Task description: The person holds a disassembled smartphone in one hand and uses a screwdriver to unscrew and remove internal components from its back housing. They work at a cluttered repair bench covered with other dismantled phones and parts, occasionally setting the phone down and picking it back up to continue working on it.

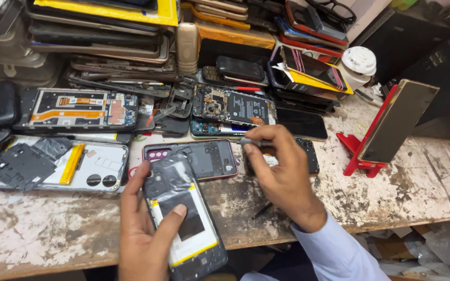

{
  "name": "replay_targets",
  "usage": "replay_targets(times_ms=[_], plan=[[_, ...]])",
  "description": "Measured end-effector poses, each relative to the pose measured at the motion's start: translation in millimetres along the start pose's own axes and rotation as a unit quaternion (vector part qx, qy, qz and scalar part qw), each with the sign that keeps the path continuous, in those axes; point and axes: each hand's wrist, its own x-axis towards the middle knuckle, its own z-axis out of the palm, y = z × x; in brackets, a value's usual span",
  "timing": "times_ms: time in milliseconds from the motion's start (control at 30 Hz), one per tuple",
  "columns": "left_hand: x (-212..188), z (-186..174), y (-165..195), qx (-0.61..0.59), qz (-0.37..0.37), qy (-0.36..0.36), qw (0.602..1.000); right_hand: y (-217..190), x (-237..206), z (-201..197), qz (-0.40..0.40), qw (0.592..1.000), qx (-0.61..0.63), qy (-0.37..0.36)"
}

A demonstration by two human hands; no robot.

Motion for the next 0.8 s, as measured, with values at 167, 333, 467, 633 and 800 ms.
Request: replay_targets(times_ms=[167,333,467,633,800], plan=[[-2.0,-12.1,-1.3,-0.013,-0.115,-0.002,0.993,9.6,1.1,9.5,0.004,0.999,-0.014,-0.030],[-1.4,-20.5,-9.1,0.025,-0.133,-0.024,0.990,9.7,4.0,14.3,-0.008,0.999,-0.034,-0.041],[-1.6,-20.6,-9.5,0.045,-0.128,-0.017,0.991,8.1,4.1,13.7,-0.024,0.998,-0.041,-0.047],[-1.3,-18.2,-7.3,0.083,-0.124,-0.004,0.989,6.3,0.6,12.2,-0.029,0.997,-0.041,-0.059],[-0.8,-14.9,-5.2,0.110,-0.125,-0.004,0.986,6.8,2.7,14.0,-0.032,0.997,-0.030,-0.062]])
